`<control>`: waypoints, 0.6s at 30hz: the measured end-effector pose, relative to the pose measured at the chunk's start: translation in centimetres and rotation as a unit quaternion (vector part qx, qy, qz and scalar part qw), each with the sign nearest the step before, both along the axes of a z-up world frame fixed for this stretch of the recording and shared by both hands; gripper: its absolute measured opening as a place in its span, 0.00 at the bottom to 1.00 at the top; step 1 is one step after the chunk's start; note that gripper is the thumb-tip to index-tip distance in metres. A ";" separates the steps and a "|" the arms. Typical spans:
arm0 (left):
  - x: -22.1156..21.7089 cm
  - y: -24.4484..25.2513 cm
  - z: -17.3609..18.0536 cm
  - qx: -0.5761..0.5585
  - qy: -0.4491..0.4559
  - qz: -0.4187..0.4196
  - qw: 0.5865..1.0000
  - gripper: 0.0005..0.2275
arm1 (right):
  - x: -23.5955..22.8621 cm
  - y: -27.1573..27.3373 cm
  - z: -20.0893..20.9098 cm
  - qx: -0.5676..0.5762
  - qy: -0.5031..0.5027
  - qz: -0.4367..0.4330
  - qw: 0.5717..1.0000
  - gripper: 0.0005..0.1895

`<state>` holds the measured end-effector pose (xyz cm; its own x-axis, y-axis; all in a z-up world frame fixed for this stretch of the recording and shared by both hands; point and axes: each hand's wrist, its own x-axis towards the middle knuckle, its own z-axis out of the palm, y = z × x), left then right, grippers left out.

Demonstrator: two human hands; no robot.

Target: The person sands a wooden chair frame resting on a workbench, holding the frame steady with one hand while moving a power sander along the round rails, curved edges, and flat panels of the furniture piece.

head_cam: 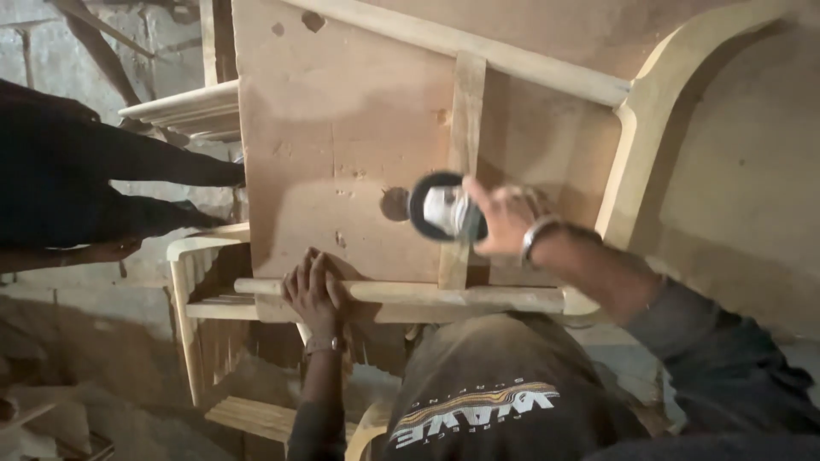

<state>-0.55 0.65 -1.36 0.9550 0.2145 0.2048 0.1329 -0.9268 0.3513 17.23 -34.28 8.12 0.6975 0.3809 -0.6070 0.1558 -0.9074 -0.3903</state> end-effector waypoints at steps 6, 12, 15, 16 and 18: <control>0.2 0.1 -0.3 0.003 -0.002 0.002 1.000 0.18 | -4.8 -1.5 -2.2 0.087 -0.066 0.029 0.994 0.55; 0.3 0.2 1.0 0.002 0.032 -0.003 0.999 0.19 | 1.2 -0.8 1.7 0.001 0.023 -0.047 0.999 0.48; 0.4 0.4 1.3 0.000 0.063 -0.025 0.998 0.19 | 5.2 -0.8 2.0 -0.041 0.050 -0.110 0.992 0.43; 0.5 0.4 1.4 0.005 0.072 -0.015 0.997 0.19 | 6.2 -0.8 1.9 -0.041 0.041 -0.137 0.989 0.41; 0.4 0.3 1.1 0.006 0.084 -0.007 0.996 0.18 | 8.3 -0.8 2.1 -0.044 0.035 -0.165 0.985 0.40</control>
